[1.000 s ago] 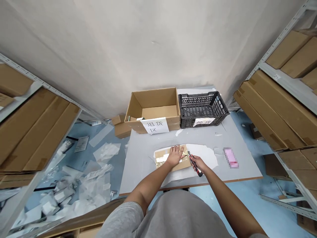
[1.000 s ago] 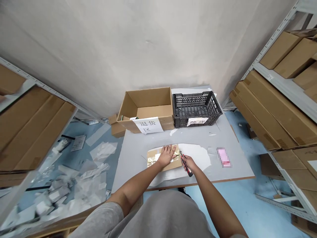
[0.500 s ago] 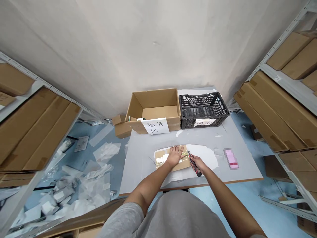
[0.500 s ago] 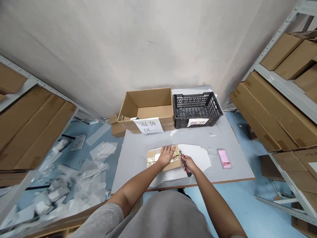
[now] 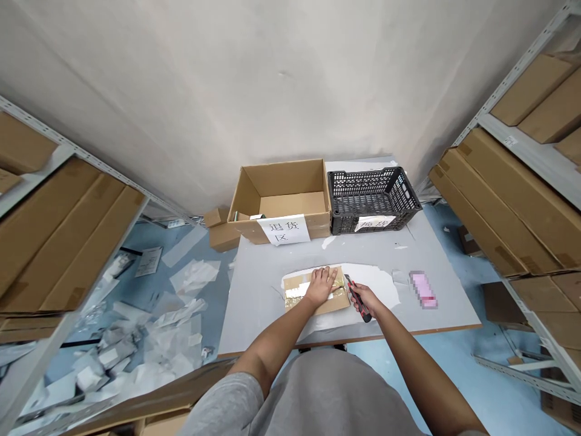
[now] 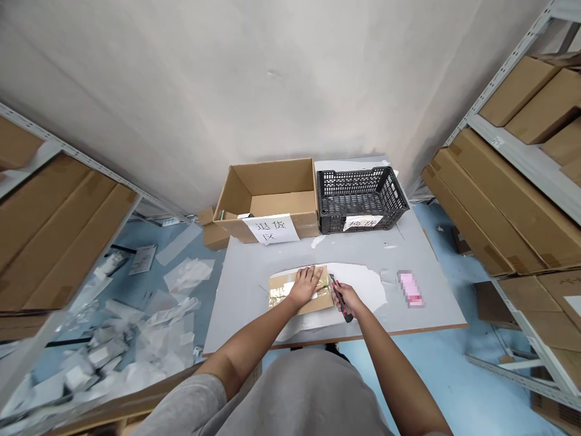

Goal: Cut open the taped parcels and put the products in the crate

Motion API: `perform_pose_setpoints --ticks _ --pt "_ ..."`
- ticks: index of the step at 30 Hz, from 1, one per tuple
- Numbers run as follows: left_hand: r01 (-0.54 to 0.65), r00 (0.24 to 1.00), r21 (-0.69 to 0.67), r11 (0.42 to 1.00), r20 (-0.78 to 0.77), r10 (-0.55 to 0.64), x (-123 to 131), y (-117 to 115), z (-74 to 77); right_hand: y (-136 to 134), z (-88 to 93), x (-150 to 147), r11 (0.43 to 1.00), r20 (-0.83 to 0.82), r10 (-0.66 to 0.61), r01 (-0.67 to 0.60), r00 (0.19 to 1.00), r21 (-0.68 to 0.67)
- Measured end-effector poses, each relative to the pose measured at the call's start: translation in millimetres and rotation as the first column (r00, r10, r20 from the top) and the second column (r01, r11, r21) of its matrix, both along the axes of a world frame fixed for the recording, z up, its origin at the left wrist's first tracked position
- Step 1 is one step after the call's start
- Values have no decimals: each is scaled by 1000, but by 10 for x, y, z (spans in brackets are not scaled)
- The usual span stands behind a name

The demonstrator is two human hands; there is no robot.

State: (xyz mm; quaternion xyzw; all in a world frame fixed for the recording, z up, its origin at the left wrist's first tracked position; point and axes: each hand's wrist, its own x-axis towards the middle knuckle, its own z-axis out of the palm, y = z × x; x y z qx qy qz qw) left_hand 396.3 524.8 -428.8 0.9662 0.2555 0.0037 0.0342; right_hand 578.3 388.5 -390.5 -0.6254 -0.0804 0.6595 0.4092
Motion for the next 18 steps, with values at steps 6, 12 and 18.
perform_pose_setpoints --ticks 6,12,18 --pt "0 1000 -9 1000 -9 0 0 8 9 32 11 96 997 -13 71 -71 997 33" --pt "-10 1000 -15 1000 3 10 1 5 31 -28 -33 216 979 -3 179 -178 984 101" --pt "1 1000 -9 1000 -20 -1 2 14 71 91 -75 186 974 40 186 -189 982 126"
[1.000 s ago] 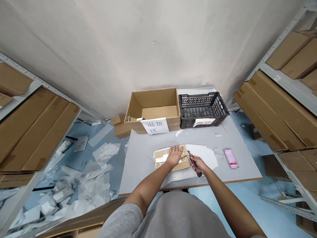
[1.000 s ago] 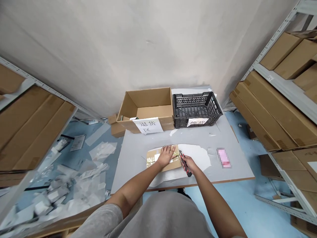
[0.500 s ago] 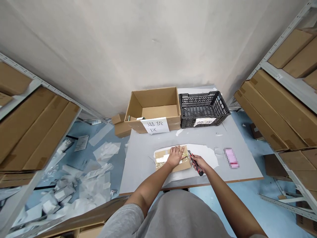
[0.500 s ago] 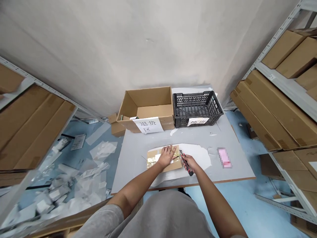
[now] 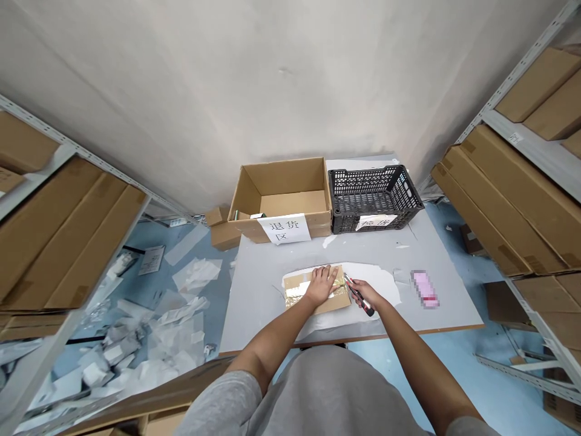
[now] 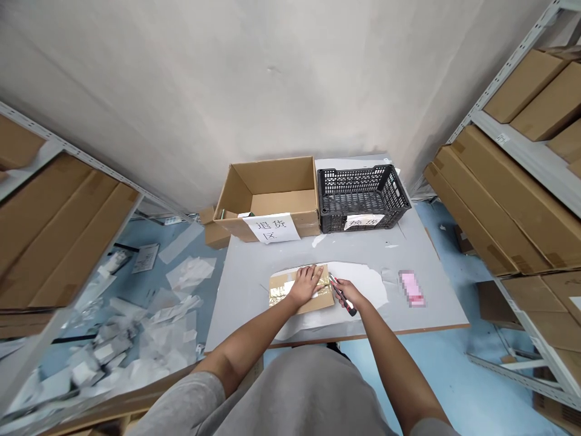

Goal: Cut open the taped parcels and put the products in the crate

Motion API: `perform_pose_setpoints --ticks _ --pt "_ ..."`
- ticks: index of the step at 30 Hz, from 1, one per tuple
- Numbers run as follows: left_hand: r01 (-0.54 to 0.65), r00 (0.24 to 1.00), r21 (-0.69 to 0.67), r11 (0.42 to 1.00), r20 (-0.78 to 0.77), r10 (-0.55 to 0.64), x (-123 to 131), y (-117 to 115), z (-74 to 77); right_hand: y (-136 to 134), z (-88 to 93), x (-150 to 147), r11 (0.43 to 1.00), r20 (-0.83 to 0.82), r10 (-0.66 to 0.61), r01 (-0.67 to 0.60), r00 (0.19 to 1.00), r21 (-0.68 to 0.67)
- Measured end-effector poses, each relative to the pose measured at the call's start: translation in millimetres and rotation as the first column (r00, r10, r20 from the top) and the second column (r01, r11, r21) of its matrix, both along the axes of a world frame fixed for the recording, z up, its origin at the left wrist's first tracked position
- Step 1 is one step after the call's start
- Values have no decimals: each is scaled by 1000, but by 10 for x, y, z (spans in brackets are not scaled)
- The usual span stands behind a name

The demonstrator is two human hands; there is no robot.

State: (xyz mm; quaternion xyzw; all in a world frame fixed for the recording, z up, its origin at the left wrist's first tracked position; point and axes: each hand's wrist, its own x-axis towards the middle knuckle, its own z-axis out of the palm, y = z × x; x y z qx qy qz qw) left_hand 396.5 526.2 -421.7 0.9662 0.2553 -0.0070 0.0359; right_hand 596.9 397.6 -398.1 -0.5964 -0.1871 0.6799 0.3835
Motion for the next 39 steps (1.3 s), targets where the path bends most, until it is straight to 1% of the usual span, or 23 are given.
perform_pose_setpoints --ticks 4,11,13,19,21,26,29,32,34,39 --pt "6 1000 -1 1000 13 -6 -12 -4 14 3 8 -5 1000 22 22 -22 1000 -13" --pt "43 998 14 999 38 -44 -43 -41 -29 -253 -4 -61 1000 2 22 -22 1000 -9" --pt "43 998 17 999 39 -44 -40 -42 -38 -259 -4 -79 1000 11 14 -14 1000 -13" --pt "45 998 28 999 47 -46 -34 -19 -27 -123 25 -117 999 70 2 1 998 -34" --pt "48 997 24 999 58 -50 -43 -17 -23 -151 20 -139 999 58 -9 11 998 -36" --pt "38 995 6 999 93 -39 -55 -29 -27 -347 -1 -172 998 26 -33 34 999 -48" --pt "30 995 1 1000 94 -30 -41 -29 -32 -352 31 -174 997 28 -37 39 999 -68" --pt "16 997 16 1000 73 -17 -22 -23 -42 -274 76 -228 991 2 -71 71 997 -113" --pt "7 998 20 1000 60 -8 -12 -21 -53 -243 85 -305 984 -1 -116 115 993 -136" --pt "-2 999 14 1000 40 2 4 -13 -76 -333 23 -511 968 50 -207 212 977 -132"
